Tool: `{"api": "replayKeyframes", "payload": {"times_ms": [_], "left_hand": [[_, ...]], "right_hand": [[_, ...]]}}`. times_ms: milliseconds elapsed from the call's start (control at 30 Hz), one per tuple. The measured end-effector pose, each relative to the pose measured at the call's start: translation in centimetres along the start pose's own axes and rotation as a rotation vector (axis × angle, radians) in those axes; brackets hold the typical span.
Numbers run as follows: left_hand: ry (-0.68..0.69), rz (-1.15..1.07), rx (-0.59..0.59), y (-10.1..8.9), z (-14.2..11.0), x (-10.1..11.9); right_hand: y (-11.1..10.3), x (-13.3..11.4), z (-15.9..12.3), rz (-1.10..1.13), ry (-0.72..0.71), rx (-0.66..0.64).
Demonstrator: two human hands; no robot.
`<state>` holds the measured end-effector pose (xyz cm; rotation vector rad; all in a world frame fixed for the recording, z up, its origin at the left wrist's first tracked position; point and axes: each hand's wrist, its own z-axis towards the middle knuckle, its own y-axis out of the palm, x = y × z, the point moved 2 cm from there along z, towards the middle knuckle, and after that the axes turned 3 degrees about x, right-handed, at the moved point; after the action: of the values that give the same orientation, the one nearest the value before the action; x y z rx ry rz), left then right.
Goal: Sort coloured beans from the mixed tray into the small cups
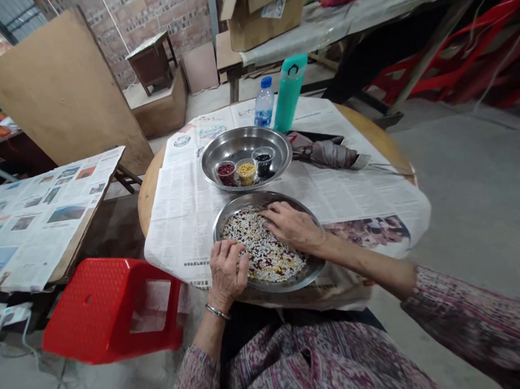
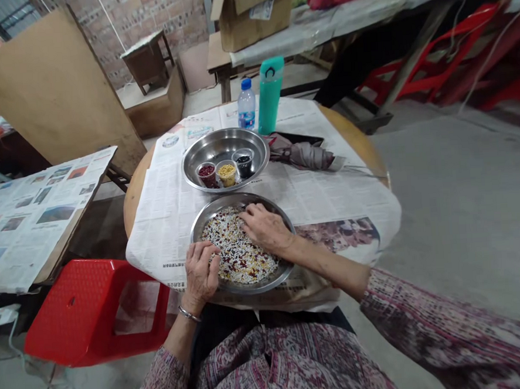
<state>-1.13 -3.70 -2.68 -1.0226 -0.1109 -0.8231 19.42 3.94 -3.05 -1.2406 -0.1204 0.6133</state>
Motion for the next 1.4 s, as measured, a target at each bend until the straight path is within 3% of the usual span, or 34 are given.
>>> {"api": "replayKeyframes", "payload": {"times_ms": [200, 333, 433, 533, 667, 767, 833, 933, 1033, 1100, 1167, 1233, 1400], "left_hand": [[0.006, 0.083, -0.058, 0.0, 0.0, 0.2], [0.008, 0.092, -0.061, 0.0, 0.1, 0.2], [0.007, 0.092, -0.055, 0.0, 0.1, 0.2], [0.008, 0.089, -0.050, -0.1, 0.1, 0.2], [0.019, 0.086, -0.049, 0.0, 0.1, 0.2], [0.001, 0.059, -0.032, 0.1, 0.1, 0.0], [-0.003, 0.019, -0.011, 0.1, 0.0, -0.1], [-0.002, -0.017, 0.036, 0.1, -0.1, -0.3], [-0.021, -0.009, 0.079, 0.1, -0.2, -0.3], [-0.023, -0.003, 0.081, 0.0, -0.2, -0.2], [-0.016, 0.005, 0.055, 0.0, -0.2, -0.1], [-0.006, 0.028, 0.000, 0.0, -0.1, 0.0], [0.030, 0.101, -0.093, 0.0, 0.1, 0.2]], "right_hand": [[-0.2, -4.1, -3.0, 0.257, -0.244, -0.201], [-1.1, -4.7, -4.2, 0.431, -0.377, -0.364], [-0.7, -4.4, -3.7, 0.419, -0.423, -0.371], [0.1, -3.0, -2.4, 0.357, -0.355, -0.243], [0.7, -0.3, 0.0, 0.329, -0.086, -0.031], [0.9, 0.2, 1.7, 0.234, 0.062, 0.002], [1.2, -0.8, 2.4, 0.173, 0.089, -0.010], [1.6, -3.7, 2.4, 0.217, -0.034, -0.023], [1.6, -6.3, 1.0, 0.324, -0.298, -0.078], [1.2, -6.8, -0.2, 0.361, -0.450, -0.128], [0.7, -6.1, -1.2, 0.354, -0.511, -0.163], [0.1, -4.4, -1.5, 0.309, -0.460, -0.158], [-0.6, 0.4, -1.4, 0.207, -0.080, -0.010]]}}
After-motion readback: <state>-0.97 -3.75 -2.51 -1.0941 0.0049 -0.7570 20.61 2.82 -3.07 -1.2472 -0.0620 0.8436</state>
